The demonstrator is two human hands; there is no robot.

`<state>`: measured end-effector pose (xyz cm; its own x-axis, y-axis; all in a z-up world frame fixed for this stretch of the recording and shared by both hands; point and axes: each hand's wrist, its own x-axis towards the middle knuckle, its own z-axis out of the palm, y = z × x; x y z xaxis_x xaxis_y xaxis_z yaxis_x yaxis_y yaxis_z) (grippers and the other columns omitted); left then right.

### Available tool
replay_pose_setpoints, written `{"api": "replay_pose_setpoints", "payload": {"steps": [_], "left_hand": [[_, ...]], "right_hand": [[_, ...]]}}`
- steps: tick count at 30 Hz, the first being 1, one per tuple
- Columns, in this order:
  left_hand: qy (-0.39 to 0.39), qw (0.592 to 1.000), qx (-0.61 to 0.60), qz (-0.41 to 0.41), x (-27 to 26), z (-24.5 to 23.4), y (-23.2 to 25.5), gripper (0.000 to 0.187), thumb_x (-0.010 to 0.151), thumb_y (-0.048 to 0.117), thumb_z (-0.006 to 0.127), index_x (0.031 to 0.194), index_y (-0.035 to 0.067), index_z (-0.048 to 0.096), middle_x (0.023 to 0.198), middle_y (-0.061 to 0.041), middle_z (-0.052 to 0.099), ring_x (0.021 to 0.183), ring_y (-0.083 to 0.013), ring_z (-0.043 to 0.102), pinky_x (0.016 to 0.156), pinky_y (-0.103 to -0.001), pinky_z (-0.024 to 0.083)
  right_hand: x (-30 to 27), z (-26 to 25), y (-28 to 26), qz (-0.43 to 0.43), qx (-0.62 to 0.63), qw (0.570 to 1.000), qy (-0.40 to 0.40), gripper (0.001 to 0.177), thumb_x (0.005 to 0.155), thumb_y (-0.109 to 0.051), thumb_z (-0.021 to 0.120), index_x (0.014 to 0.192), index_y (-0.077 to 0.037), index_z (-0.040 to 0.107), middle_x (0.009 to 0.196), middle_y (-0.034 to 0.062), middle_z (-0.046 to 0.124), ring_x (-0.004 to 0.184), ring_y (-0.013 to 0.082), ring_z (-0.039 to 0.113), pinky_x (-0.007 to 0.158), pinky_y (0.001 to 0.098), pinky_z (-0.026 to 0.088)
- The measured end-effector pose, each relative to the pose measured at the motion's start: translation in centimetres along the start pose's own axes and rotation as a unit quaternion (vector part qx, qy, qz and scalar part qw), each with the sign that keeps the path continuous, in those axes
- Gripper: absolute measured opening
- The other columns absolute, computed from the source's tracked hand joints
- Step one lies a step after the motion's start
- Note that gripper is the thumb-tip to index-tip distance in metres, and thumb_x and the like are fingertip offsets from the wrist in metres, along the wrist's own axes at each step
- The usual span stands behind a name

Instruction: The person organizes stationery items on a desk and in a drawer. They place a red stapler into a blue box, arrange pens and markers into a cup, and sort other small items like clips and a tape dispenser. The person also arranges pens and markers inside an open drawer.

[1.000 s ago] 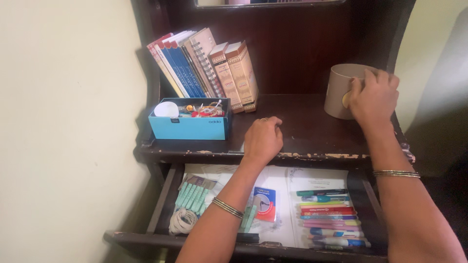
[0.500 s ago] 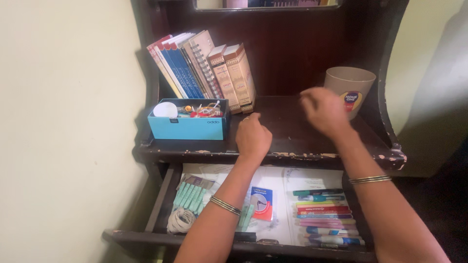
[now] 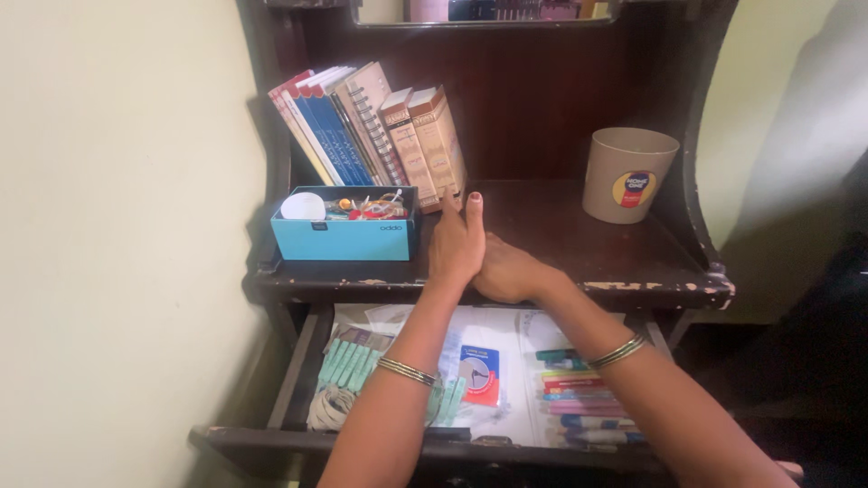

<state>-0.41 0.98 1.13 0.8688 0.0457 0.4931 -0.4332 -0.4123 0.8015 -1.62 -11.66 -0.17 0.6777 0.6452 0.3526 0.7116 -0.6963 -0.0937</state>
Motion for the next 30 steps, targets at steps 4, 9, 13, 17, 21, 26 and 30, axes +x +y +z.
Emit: {"api": "replay_pose_setpoints", "payload": {"steps": [4,9,13,17,21,26,30], "left_hand": [[-0.022,0.997,0.068,0.007,0.9,0.6,-0.7,0.071,0.103,0.054,0.032,0.146,0.000,0.048,0.122,-0.034,0.065,0.117,-0.0499,0.061,0.104,-0.053,0.045],[-0.119,0.958,0.252,0.063,-0.1,1.5,-1.1,0.059,0.105,0.047,0.036,0.115,0.004,0.075,0.121,-0.021,0.073,0.120,-0.0391,0.066,0.108,-0.050,0.047],[-0.107,0.925,0.328,0.161,-1.6,1.7,-0.6,0.053,0.096,0.044,0.049,0.121,0.001,0.067,0.136,-0.021,0.061,0.129,-0.0386,0.054,0.109,-0.051,0.040],[-0.101,0.917,0.328,0.203,-4.7,0.5,-0.6,0.056,0.100,0.043,0.050,0.130,-0.003,0.062,0.144,-0.022,0.056,0.138,-0.0377,0.048,0.115,-0.053,0.037],[-0.089,0.904,0.327,0.262,-10.2,-2.4,-0.4,0.075,0.089,0.047,0.058,0.139,-0.008,0.052,0.146,-0.026,0.051,0.139,-0.0389,0.043,0.116,-0.053,0.032],[-0.221,0.915,0.314,0.124,-20.0,-4.9,0.6,0.056,0.099,0.041,0.057,0.132,-0.005,0.058,0.152,-0.027,0.041,0.144,-0.0450,0.033,0.115,-0.058,0.026],[-0.055,0.941,0.245,0.228,-23.7,-5.7,-0.1,0.040,0.093,0.030,0.062,0.117,-0.002,0.070,0.135,-0.023,0.062,0.134,-0.0443,0.050,0.105,-0.053,0.041]], "right_hand": [[-1.7,-2.0,-0.4,0.070,0.019,0.997,-0.030,0.054,0.097,-0.037,0.048,0.140,-0.004,0.053,0.142,0.0226,0.057,0.133,0.0424,0.050,0.117,0.0507,0.027],[-9.7,-5.2,4.0,0.214,-0.076,0.974,0.019,0.074,0.098,-0.053,0.050,0.147,0.001,0.045,0.156,0.0233,0.040,0.144,0.0380,0.038,0.117,0.0433,0.029],[-14.5,-6.2,4.8,0.346,-0.118,0.930,0.041,0.074,0.097,-0.056,0.045,0.147,-0.002,0.048,0.158,0.0188,0.041,0.143,0.0363,0.041,0.116,0.0430,0.034],[-16.8,-5.2,3.2,0.290,-0.179,0.935,0.099,0.069,0.100,-0.052,0.045,0.146,-0.001,0.050,0.156,0.0171,0.048,0.145,0.0334,0.044,0.120,0.0448,0.034],[-20.1,-5.4,-1.1,0.215,-0.158,0.957,0.114,0.073,0.096,-0.050,0.053,0.146,0.002,0.045,0.155,0.0223,0.043,0.145,0.0397,0.037,0.114,0.0511,0.033],[-23.7,-3.5,-10.9,0.351,-0.011,0.936,-0.028,0.063,0.097,-0.048,0.047,0.153,-0.019,0.044,0.138,0.0178,0.059,0.125,0.0368,0.058,0.105,0.0481,0.045],[-23.9,-2.0,-12.5,0.405,-0.037,0.899,-0.162,0.043,0.099,-0.052,0.042,0.127,-0.033,0.069,0.110,0.0073,0.078,0.103,0.0288,0.073,0.095,0.0435,0.056]]}}
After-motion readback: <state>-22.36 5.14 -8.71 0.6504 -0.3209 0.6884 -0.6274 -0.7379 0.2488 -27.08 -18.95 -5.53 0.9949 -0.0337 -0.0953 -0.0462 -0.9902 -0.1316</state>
